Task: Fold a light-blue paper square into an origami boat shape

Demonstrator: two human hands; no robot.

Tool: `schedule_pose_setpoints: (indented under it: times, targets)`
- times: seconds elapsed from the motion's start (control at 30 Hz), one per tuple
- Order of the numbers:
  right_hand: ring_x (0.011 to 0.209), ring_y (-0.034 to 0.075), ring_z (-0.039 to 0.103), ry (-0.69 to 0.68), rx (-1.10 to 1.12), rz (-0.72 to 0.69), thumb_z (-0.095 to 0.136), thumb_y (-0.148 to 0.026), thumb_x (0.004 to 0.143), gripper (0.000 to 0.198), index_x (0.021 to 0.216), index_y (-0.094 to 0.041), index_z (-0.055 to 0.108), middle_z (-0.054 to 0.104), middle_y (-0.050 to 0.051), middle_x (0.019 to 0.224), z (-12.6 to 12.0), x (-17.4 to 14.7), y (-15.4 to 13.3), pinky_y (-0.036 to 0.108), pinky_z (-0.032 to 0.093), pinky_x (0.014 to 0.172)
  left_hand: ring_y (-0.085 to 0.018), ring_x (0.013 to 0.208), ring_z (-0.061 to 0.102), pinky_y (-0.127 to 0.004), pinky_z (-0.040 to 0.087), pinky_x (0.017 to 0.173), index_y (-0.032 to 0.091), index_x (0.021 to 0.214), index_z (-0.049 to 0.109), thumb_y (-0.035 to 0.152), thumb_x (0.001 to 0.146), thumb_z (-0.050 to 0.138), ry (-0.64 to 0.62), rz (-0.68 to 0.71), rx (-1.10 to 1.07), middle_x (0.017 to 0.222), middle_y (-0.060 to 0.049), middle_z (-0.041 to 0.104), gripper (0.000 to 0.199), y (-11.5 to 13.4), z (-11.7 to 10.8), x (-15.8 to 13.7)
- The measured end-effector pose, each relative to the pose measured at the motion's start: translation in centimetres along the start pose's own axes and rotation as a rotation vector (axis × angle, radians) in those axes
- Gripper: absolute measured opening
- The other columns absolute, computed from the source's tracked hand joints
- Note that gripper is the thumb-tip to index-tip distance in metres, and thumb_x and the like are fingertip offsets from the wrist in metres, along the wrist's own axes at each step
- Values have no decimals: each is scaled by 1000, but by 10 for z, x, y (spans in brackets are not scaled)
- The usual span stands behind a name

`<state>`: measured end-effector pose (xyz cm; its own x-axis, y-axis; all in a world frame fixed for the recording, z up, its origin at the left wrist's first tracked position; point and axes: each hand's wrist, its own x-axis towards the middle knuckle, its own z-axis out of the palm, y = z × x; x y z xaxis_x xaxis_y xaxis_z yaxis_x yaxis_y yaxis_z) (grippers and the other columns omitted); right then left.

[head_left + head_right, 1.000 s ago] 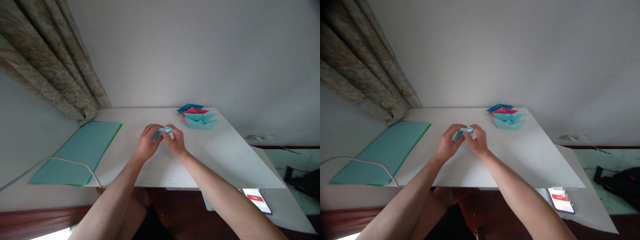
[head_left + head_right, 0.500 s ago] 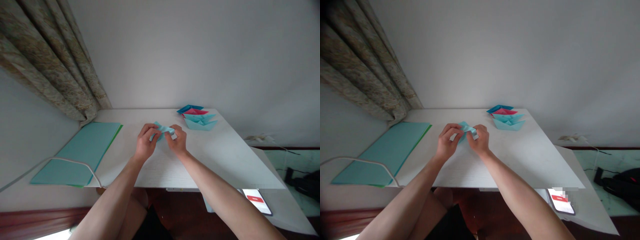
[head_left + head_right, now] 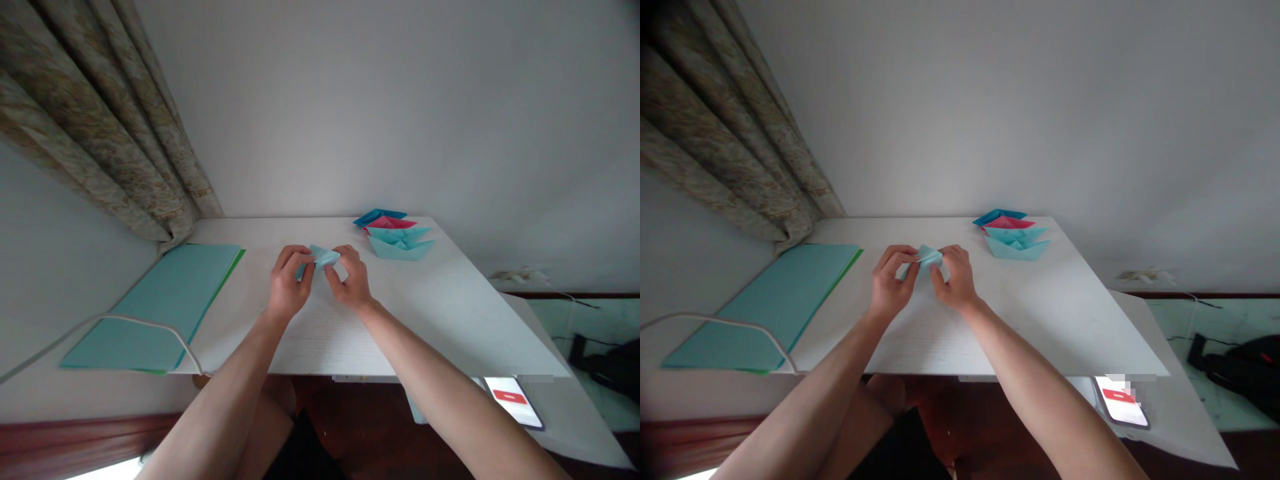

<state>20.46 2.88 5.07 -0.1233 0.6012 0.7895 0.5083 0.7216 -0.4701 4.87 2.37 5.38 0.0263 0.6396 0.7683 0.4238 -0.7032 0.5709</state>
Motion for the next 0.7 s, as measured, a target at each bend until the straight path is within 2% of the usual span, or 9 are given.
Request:
schedule_pose_setpoints:
  times: [0.07, 0.13, 0.27, 0.33, 0.37, 0.43, 0.53, 0.63, 0.7]
  targets:
    - [86, 21, 55, 10, -24, -24, 50, -19, 84, 11, 87, -22, 60, 63, 4, 83, 1, 0, 2, 40, 42, 82, -19, 93, 60, -36, 50, 87, 21, 84, 65, 17, 83, 55, -59, -58, -69, 93, -6, 64, 11, 1, -2, -1]
    - [92, 22, 54, -2, -55, -56, 52, -13, 83, 17, 90, -24, 64, 66, 3, 89, 1, -1, 4, 42, 41, 87, -20, 91, 61, -35, 52, 84, 20, 90, 65, 23, 83, 54, -98, -213, -183, 92, -6, 64, 13, 4, -2, -2]
    - [106, 24, 48, -127, -163, -102, 58, -10, 80, 26, 85, -31, 73, 64, 2, 109, 0, -1, 6, 45, 37, 94, -20, 82, 63, -29, 55, 60, 20, 118, 53, 39, 81, 60, -11, -742, -422, 95, -7, 61, 42, 6, 3, -2]
    - [112, 25, 44, -217, -184, -115, 61, -9, 78, 27, 80, -33, 75, 60, 2, 116, 1, -2, 6, 47, 36, 96, -19, 77, 64, -28, 54, 55, 21, 122, 49, 37, 75, 68, -2, -954, -485, 97, -8, 61, 54, 0, 6, -3]
    - [113, 26, 43, -258, -178, -122, 61, -8, 77, 28, 77, -33, 75, 58, 2, 118, 1, -2, 6, 47, 36, 97, -19, 74, 64, -28, 54, 54, 20, 120, 50, 33, 72, 69, -9, -1021, -512, 96, -8, 62, 54, -5, 8, -4]
    - [115, 26, 42, -319, -142, -121, 60, -5, 74, 30, 74, -31, 75, 55, 3, 123, 4, -4, 6, 48, 36, 97, -17, 67, 62, -28, 53, 55, 18, 110, 55, 21, 67, 67, -9, -1083, -547, 88, -7, 63, 45, -17, 9, -8]
    - [115, 25, 45, -293, -56, -42, 56, -3, 71, 29, 73, -26, 74, 54, 5, 121, 10, -8, 6, 46, 39, 97, -15, 61, 60, -25, 50, 54, 16, 97, 60, 8, 58, 61, 42, -1058, -502, 76, -3, 63, 41, -32, 10, -14]
    - [102, 22, 52, -188, 0, 108, 59, -14, 73, 14, 80, -21, 70, 56, 7, 104, 20, -12, 10, 42, 45, 90, -14, 60, 59, -22, 47, 51, 19, 112, 60, 3, 53, 58, 35, -1013, -468, 77, -2, 64, 60, -34, 12, -18]
    - [88, 19, 55, -95, 2, 257, 64, -22, 72, 17, 88, -19, 63, 54, 4, 91, 26, -15, 17, 37, 48, 81, -14, 60, 59, -21, 47, 49, 23, 125, 55, 2, 53, 56, -9, -977, -463, 82, -2, 65, 74, -30, 13, -17]
